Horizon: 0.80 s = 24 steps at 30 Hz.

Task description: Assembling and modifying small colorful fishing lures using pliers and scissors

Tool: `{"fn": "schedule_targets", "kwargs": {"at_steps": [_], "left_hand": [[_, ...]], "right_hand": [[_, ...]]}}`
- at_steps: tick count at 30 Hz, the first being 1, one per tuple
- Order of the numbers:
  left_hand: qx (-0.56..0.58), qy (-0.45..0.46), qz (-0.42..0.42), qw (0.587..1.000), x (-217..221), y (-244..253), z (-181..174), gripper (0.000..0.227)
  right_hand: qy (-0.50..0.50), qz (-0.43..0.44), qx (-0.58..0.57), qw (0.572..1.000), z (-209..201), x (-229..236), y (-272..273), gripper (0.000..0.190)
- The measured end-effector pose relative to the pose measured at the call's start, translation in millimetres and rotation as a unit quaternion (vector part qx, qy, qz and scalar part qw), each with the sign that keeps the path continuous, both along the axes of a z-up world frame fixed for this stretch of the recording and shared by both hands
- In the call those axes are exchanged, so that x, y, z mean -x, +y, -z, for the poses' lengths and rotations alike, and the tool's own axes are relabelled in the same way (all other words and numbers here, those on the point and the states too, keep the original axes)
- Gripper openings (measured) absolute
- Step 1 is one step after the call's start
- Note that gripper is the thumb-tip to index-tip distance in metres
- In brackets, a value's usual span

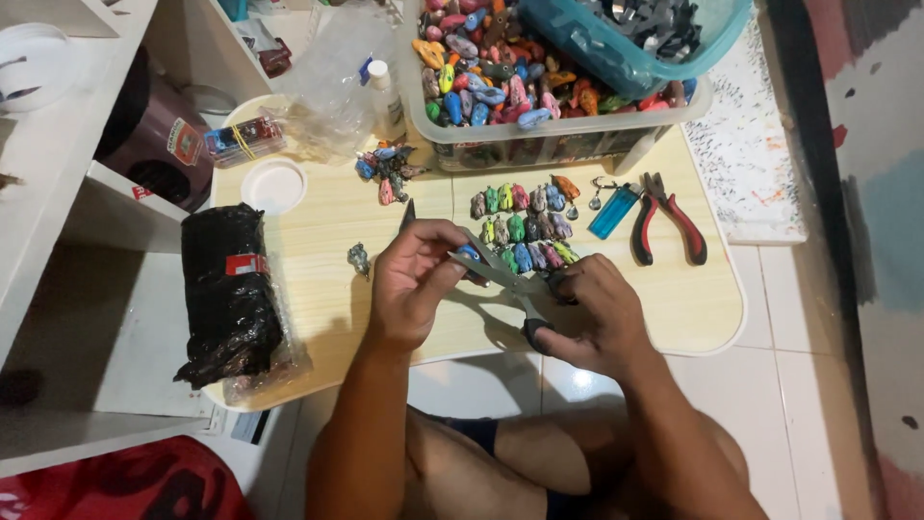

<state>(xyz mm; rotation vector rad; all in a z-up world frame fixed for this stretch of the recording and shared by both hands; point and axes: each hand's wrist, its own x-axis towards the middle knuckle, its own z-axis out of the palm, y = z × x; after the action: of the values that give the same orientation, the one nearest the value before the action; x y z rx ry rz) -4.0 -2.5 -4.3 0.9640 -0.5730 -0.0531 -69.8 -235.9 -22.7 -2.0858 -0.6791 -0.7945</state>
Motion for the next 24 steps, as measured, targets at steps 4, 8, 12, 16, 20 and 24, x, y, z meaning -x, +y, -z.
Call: {"fn": "schedule_targets", "kwargs": {"at_steps": [4, 8, 12, 16, 20, 24], "left_hand": [[-0.013, 0.0, -0.003, 1.0, -1, -1, 4, 0.025], [-0.006, 0.004, 0.006, 1.0, 0, -1, 5, 0.026], [-0.021, 0.009, 0.003, 1.0, 1, -1, 6, 0.026], [-0.032, 0.011, 0.004, 0.999, 1, 1, 6, 0.024], [-0.035, 0.018, 0.003, 0.999, 2, 2, 7, 0.024], [-0.047, 0.023, 0.0, 0.999, 2, 2, 4, 0.023]], "right_hand": [[0.0, -0.001, -0.001, 1.0, 4, -1, -3, 0.044], [0.004, 0.005, 0.0, 1.0, 6, 0, -4, 0.044], [0.001, 0.007, 0.0, 1.0, 11, -1, -7, 0.043], [0.006, 0.004, -0.008, 1.0, 8, -1, -6, 0.042], [0.014, 0.004, -0.007, 1.0, 8, -2, -6, 0.041], [-0.002, 0.003, -0.008, 1.0, 6, -3, -4, 0.043]]}}
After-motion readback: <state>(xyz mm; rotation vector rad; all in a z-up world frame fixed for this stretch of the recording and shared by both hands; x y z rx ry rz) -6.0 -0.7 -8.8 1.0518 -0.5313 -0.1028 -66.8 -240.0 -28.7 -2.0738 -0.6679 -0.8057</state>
